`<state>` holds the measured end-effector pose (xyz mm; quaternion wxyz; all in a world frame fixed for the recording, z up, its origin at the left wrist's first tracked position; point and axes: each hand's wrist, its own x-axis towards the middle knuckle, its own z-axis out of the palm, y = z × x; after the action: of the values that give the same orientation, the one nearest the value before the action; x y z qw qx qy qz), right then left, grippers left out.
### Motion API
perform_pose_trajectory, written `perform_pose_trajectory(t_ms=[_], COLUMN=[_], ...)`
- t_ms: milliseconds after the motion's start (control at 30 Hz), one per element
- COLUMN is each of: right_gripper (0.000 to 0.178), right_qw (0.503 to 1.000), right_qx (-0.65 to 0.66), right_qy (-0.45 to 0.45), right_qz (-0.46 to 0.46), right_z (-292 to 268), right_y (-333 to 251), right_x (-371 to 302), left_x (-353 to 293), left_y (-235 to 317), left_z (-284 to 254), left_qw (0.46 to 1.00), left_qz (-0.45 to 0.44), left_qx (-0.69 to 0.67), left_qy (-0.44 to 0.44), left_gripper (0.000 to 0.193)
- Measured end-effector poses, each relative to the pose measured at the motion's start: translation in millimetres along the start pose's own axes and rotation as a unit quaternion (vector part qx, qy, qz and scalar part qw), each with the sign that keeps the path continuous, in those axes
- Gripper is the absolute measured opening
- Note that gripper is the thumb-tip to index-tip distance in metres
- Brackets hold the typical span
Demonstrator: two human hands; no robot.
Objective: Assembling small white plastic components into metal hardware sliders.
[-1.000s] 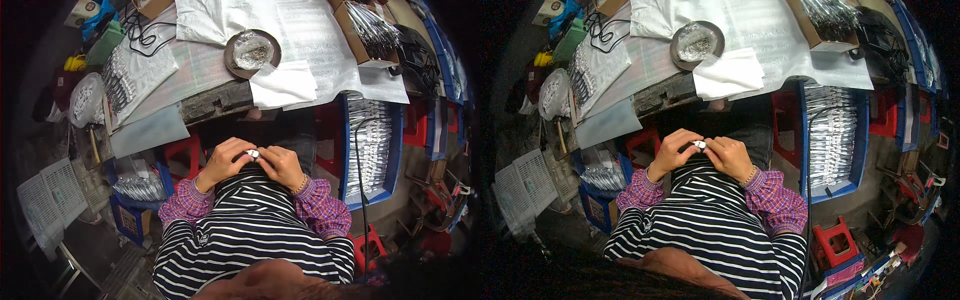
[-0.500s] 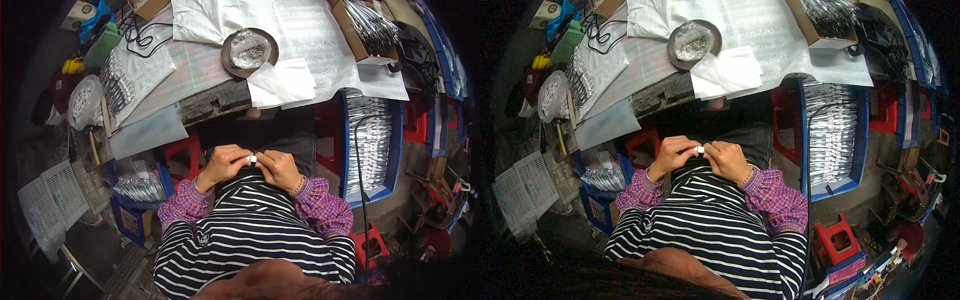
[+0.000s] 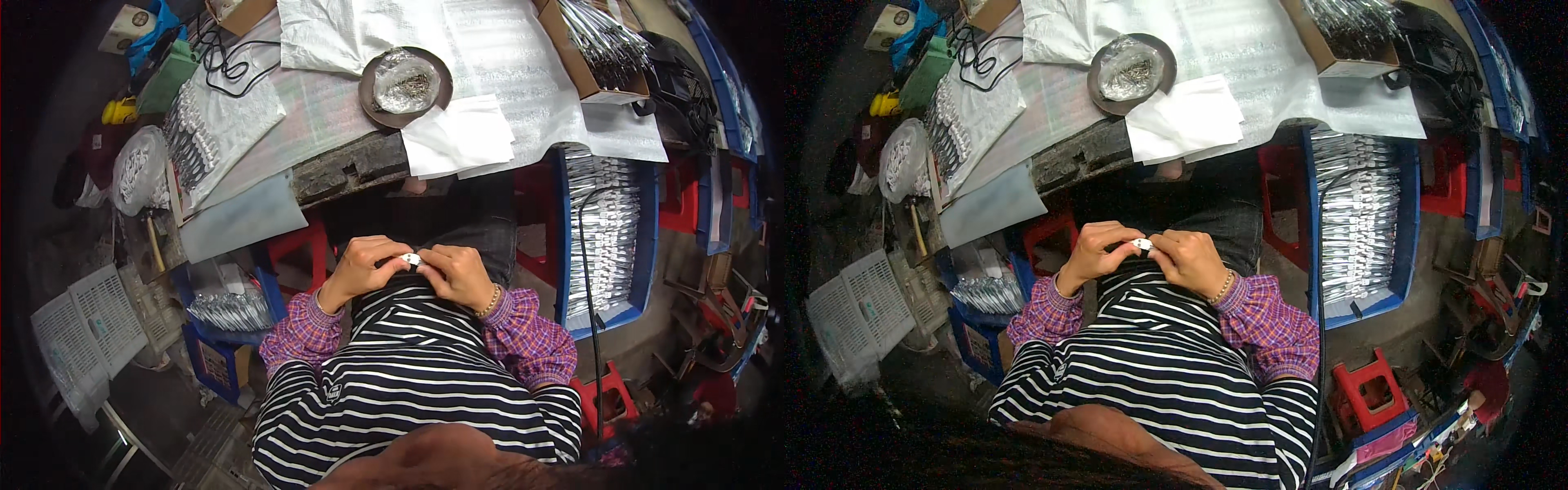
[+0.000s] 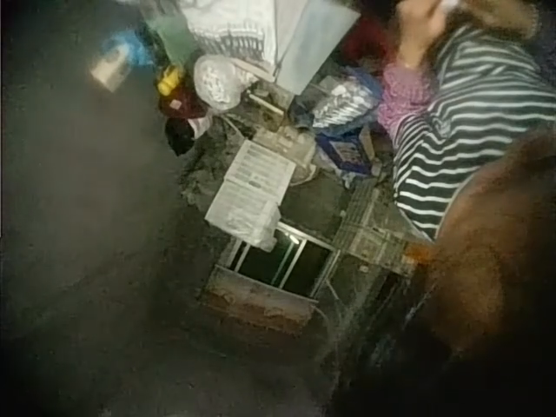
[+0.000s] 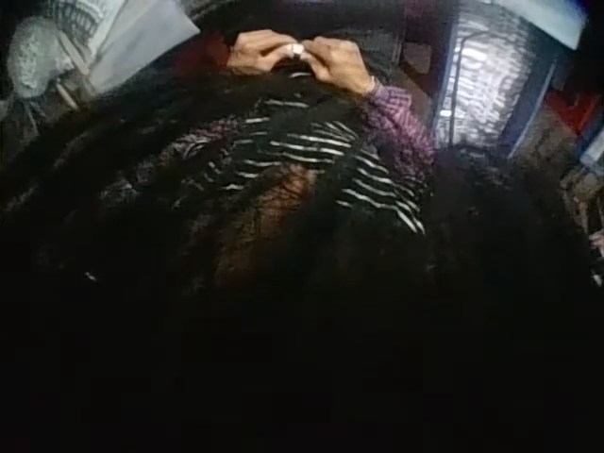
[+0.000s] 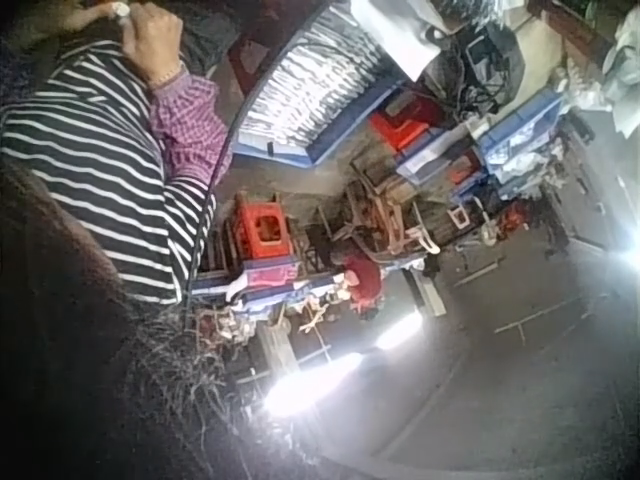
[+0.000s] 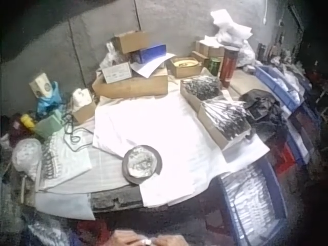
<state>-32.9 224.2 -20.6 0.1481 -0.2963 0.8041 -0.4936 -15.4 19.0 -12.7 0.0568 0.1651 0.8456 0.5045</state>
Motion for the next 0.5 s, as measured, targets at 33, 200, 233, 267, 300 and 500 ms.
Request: perform_pose_trajectory(t_ms=[33, 200, 233, 267, 300, 500], right_gripper=[0.016, 0.020, 0.022, 0.023, 0.023, 0.025], right_qw=[1.000, 0.997, 0.995, 0.990, 0.990, 0.865], right_qx=[0.018, 0.070, 0.100, 0.130, 0.130, 0.414], right_qy=[-0.006, -0.002, -0.028, -0.055, -0.055, -0.189], right_qz=[0.003, -0.014, 0.003, 0.020, 0.020, 0.212], right_z=[-1, -3, -6, -8, -9, -8], right_y=[1, 9, 9, 10, 12, 22], right_x=[0, 0, 1, 0, 0, -9], left_x=[1, 4, 4, 4, 5, 5], left_y=[0, 5, 5, 5, 5, 10], left_z=[-2, -8, -8, -7, -7, -2], left_qw=[1.000, 0.999, 0.999, 0.998, 0.998, 0.995], left_qz=[0.004, -0.006, 0.004, 0.015, 0.014, 0.083], left_qx=[-0.003, -0.009, -0.011, -0.012, -0.012, 0.020], left_qy=[-0.007, -0.044, -0.051, -0.058, -0.057, -0.059], left_gripper=[0.014, 0.015, 0.015, 0.015, 0.015, 0.020])
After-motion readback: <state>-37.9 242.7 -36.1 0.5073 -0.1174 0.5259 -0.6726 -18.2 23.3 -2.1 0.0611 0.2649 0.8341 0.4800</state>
